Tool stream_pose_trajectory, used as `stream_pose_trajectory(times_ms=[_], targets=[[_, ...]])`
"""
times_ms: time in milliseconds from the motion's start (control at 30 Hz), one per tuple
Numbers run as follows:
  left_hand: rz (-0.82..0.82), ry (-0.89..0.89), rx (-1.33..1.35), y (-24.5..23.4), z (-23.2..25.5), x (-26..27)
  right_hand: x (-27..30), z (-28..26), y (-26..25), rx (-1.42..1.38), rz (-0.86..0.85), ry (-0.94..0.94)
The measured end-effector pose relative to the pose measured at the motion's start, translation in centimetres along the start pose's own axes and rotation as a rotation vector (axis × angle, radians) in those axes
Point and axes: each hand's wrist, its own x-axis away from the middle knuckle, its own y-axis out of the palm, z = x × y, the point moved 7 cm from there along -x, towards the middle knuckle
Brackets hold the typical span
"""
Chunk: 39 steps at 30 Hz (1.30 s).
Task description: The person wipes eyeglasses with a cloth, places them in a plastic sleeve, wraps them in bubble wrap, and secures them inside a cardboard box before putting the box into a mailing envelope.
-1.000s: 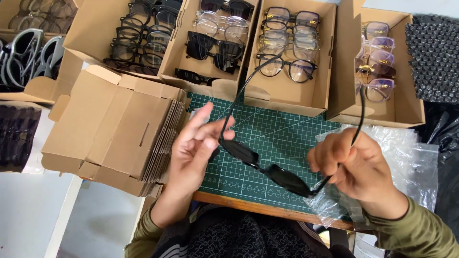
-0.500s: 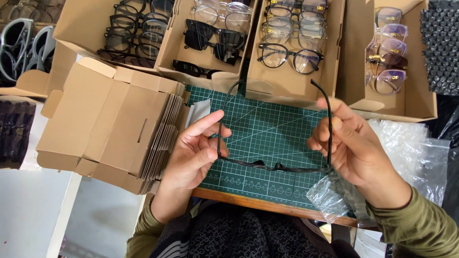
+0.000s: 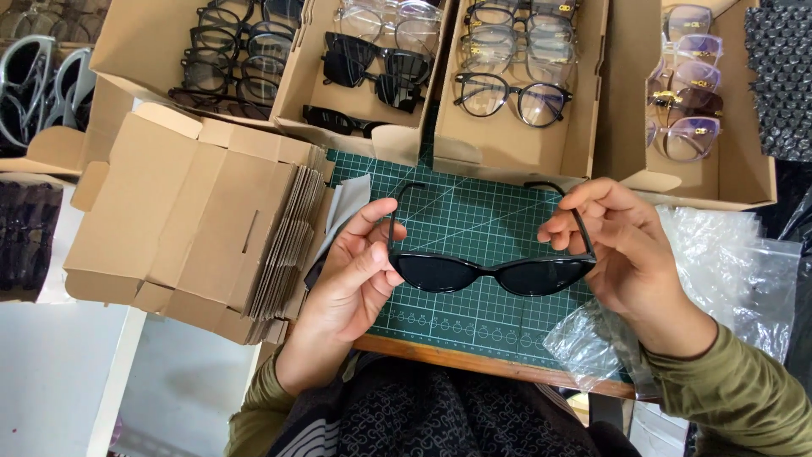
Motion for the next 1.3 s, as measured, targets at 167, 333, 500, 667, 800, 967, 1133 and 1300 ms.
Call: stream_pose_trajectory(times_ms=[167, 333, 500, 667, 800, 967, 1133, 1300], targets=[[-0.008, -0.006, -0.002, -0.1, -0.3, -0.3, -0.3, 0.1, -0.3, -0.004, -0.030, -0.065], [0.014, -0.017, -0.006, -0.2, -0.3, -0.3, -0.4, 0.6, -0.6, 0.005, -0.004, -0.052], [-0.012, 0.002, -0.038, -0.2, -0.2, -0.2, 0.0, 0.3, -0.2, -0.006, -0.005, -0.091], [-0.052, 0.071, -0.102, 0.2, 0.3, 0.0, 0.9, -1.4, 1.1, 0.193, -0.020, -0.298], [-0.038, 0.147, -0.192, 1.2, 1.0, 0.2, 1.3, -2.3, 1.5, 0.221, -0.027, -0.324], [-0.033, 0.282, -0.549, 3.2, 1.7, 1.0, 1.5, -3.6, 1.5, 0.342, 0.045, -0.354], [-0.060, 0.279, -0.659, 5.1, 2.3, 1.7, 1.9, -6.0, 3.2, 0.467, 0.033, -0.423], [-0.102, 0.626, -1.172, 6.9, 4.5, 3.8, 2.6, -7.4, 6.0, 0.709, -0.028, -0.529]])
